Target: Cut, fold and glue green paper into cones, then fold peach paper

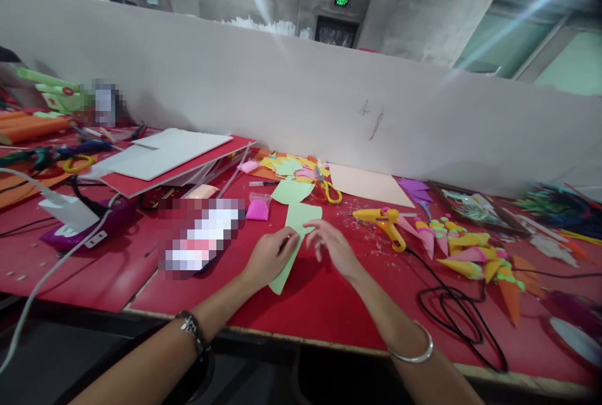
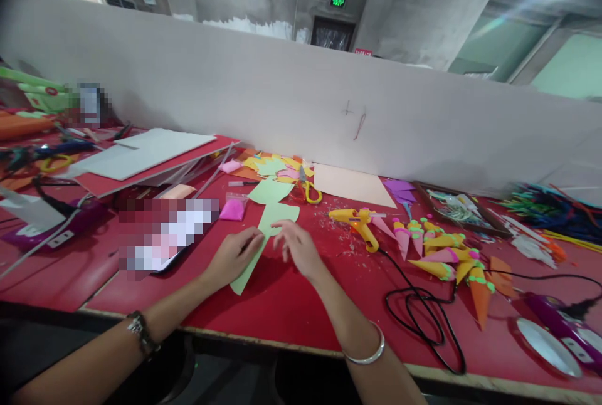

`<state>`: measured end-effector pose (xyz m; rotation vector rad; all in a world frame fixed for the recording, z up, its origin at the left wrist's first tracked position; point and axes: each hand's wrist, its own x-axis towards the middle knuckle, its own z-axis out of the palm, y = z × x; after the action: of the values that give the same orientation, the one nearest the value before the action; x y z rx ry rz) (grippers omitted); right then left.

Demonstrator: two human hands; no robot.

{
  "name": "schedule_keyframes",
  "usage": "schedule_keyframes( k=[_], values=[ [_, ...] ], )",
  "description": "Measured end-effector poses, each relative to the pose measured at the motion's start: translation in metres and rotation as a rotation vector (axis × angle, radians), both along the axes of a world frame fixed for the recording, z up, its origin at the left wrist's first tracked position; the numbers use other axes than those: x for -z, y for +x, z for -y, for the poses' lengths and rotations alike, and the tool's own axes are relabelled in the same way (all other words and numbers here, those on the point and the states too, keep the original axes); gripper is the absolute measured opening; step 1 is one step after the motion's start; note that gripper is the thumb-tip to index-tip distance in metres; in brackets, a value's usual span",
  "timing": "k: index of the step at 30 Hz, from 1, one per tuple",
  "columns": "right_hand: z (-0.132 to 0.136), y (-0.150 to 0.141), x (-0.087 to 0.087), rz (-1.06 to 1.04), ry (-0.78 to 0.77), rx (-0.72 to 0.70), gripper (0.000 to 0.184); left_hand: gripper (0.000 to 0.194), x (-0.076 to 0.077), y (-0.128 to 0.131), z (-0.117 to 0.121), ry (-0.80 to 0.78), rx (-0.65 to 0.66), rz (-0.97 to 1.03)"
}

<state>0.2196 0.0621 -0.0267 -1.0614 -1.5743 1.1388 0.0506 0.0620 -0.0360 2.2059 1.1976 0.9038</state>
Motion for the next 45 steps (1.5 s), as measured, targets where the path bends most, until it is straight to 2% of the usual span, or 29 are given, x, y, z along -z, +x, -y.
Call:
schedule_keyframes(
  k=[3, 6, 10, 15, 18, 21, 26, 28, 32, 35, 38, 40, 42, 45],
  values=[
    [0.003, -0.007, 0.001, 0.122, -0.003, -0.108, 0.026, 0.027, 0.001, 0.000, 0.002, 0.008, 0.052, -0.165],
    [0.004, -0.005, 0.000, 0.219, -0.012, -0.073, 0.030, 0.028, 0.001, 0.001, 0.005, 0.026, 0.088, -0.246],
    [0.004, 0.003, -0.004, 0.267, 0.003, -0.035, 0.033, 0.030, 0.000, 0.001, 0.004, -0.006, 0.056, -0.176],
    [0.006, 0.001, -0.008, 0.353, 0.091, -0.125, 0.032, 0.031, 0.000, 0.000, 0.003, -0.053, 0.080, -0.090],
    [0.005, 0.000, -0.006, 0.355, 0.127, -0.030, 0.037, 0.030, -0.002, 0.000, 0.003, -0.079, 0.079, -0.033],
    [0.002, 0.002, 0.000, 0.308, 0.089, 0.036, 0.038, 0.028, -0.007, -0.004, 0.000, -0.124, 0.092, 0.069],
    [-0.002, 0.004, 0.007, 0.292, 0.072, 0.077, 0.036, 0.024, -0.017, -0.026, -0.008, -0.257, 0.185, 0.107],
    [-0.003, 0.004, 0.008, 0.301, 0.085, 0.088, 0.035, 0.023, -0.020, -0.037, -0.008, -0.305, 0.185, 0.104],
    [-0.005, 0.006, 0.008, 0.328, 0.170, 0.161, 0.034, 0.023, -0.025, -0.051, -0.005, -0.366, 0.120, 0.172],
    [-0.005, 0.006, 0.006, 0.361, 0.256, 0.236, 0.025, 0.024, -0.027, -0.054, -0.005, -0.406, 0.159, 0.161],
    [-0.002, 0.002, -0.002, 0.406, 0.329, 0.266, 0.021, 0.018, -0.027, -0.053, -0.006, -0.316, 0.157, 0.132],
    [0.003, -0.006, -0.011, 0.530, 0.431, 0.262, 0.023, 0.017, -0.026, -0.051, -0.006, -0.208, 0.119, 0.131],
    [0.009, -0.017, -0.019, 0.804, 0.602, 0.223, 0.025, 0.019, -0.027, -0.049, -0.006, -0.141, 0.088, 0.147],
    [0.015, -0.033, -0.028, 1.093, 0.721, 0.076, 0.021, 0.014, -0.029, -0.048, -0.003, -0.159, 0.086, 0.229]
  ],
)
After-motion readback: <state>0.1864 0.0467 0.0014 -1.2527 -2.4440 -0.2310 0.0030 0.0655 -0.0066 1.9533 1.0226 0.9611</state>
